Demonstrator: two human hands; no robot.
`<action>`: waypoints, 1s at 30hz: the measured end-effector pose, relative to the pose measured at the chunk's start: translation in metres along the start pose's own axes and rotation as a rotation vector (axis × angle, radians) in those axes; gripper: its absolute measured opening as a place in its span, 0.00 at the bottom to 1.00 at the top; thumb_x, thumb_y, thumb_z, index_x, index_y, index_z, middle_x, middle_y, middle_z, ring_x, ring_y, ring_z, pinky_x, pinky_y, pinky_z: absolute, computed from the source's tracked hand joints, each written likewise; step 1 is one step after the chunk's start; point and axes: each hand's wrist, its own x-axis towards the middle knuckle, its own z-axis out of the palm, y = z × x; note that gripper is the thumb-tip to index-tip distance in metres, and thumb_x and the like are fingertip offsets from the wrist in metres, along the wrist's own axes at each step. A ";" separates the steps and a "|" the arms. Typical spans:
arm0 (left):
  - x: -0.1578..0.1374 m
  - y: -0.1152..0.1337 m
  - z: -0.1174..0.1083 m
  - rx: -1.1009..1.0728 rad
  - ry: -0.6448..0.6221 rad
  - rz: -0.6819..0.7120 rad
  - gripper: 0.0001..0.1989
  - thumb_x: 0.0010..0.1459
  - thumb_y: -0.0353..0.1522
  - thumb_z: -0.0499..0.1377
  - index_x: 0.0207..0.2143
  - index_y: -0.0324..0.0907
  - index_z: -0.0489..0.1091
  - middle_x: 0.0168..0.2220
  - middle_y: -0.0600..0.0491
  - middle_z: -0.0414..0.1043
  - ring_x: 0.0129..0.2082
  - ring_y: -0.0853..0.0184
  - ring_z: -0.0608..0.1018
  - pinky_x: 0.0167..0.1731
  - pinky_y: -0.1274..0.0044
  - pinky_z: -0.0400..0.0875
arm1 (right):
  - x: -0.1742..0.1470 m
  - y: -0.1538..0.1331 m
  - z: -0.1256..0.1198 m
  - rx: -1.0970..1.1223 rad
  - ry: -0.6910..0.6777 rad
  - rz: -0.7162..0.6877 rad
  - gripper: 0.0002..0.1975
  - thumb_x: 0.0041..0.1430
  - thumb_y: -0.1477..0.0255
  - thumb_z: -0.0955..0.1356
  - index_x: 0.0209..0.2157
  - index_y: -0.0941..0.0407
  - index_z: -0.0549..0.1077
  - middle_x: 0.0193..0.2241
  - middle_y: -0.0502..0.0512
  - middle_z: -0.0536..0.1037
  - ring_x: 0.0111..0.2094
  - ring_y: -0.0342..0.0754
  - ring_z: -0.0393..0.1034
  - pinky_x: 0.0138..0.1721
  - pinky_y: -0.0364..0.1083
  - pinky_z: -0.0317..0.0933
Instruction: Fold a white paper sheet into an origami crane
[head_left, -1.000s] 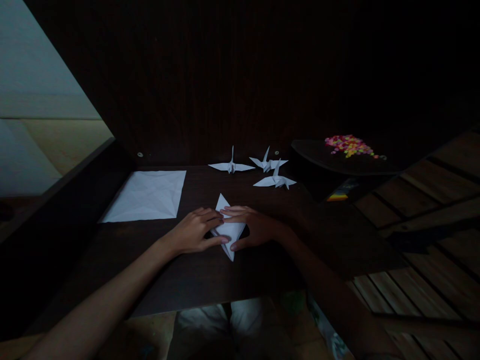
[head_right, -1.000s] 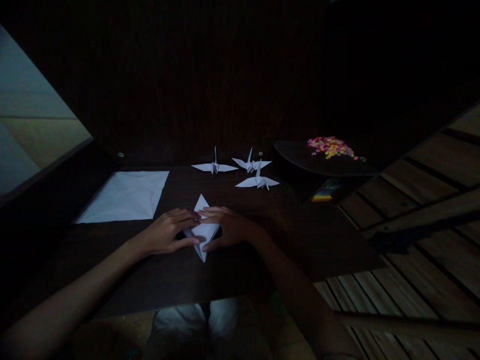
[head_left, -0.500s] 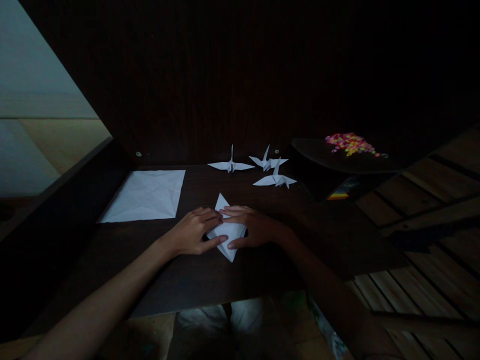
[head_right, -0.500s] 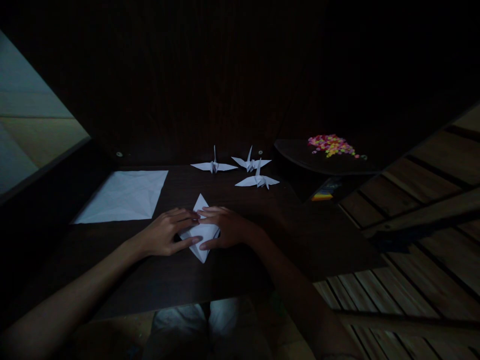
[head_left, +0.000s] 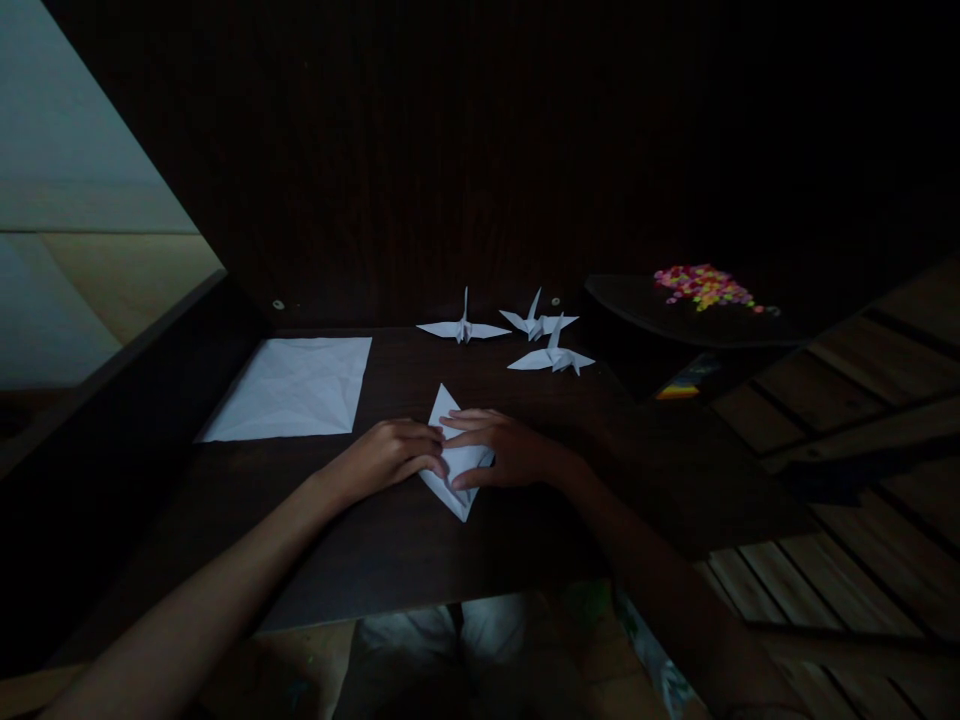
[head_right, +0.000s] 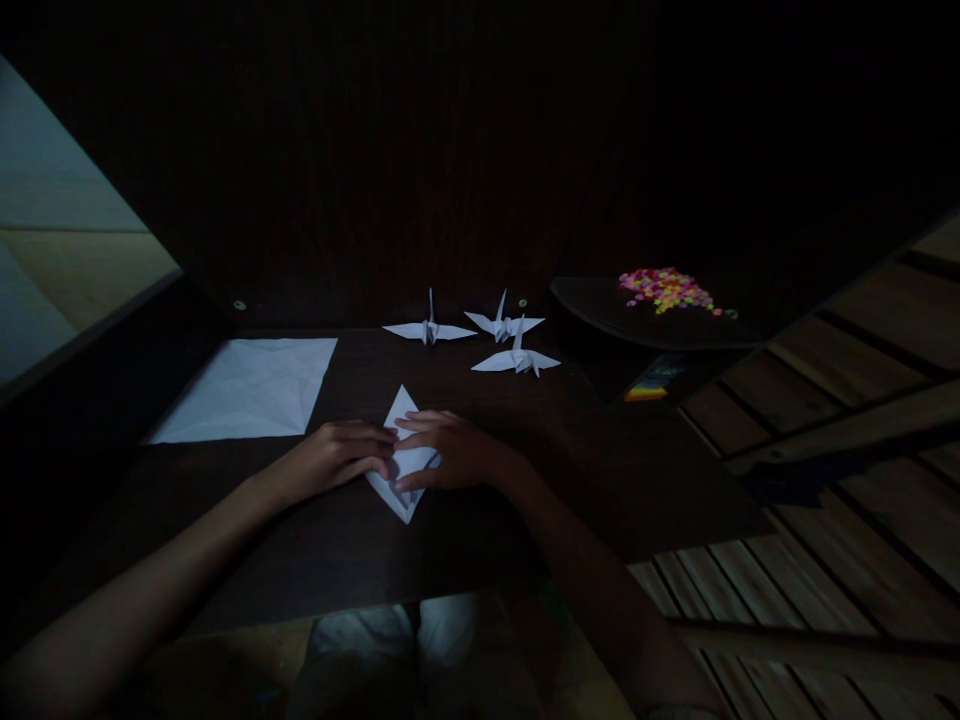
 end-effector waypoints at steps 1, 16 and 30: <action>-0.001 0.000 -0.002 -0.042 -0.013 -0.005 0.13 0.65 0.34 0.51 0.36 0.43 0.76 0.44 0.49 0.75 0.45 0.66 0.77 0.47 0.75 0.69 | 0.000 0.001 0.000 0.007 -0.004 0.004 0.27 0.50 0.55 0.72 0.50 0.52 0.73 0.60 0.59 0.63 0.63 0.56 0.53 0.62 0.56 0.47; -0.001 0.007 -0.004 -0.067 -0.078 -0.030 0.10 0.63 0.34 0.55 0.37 0.41 0.74 0.46 0.47 0.76 0.46 0.63 0.77 0.46 0.76 0.69 | 0.001 0.018 -0.001 0.140 0.074 -0.004 0.32 0.31 0.61 0.79 0.44 0.53 0.78 0.53 0.59 0.72 0.57 0.56 0.63 0.59 0.54 0.56; 0.001 0.010 -0.002 -0.053 0.086 -0.239 0.09 0.64 0.36 0.52 0.41 0.40 0.68 0.36 0.51 0.75 0.34 0.66 0.77 0.36 0.77 0.70 | 0.003 0.012 -0.010 0.165 0.112 0.005 0.13 0.56 0.65 0.70 0.42 0.56 0.77 0.48 0.58 0.77 0.52 0.51 0.69 0.55 0.52 0.59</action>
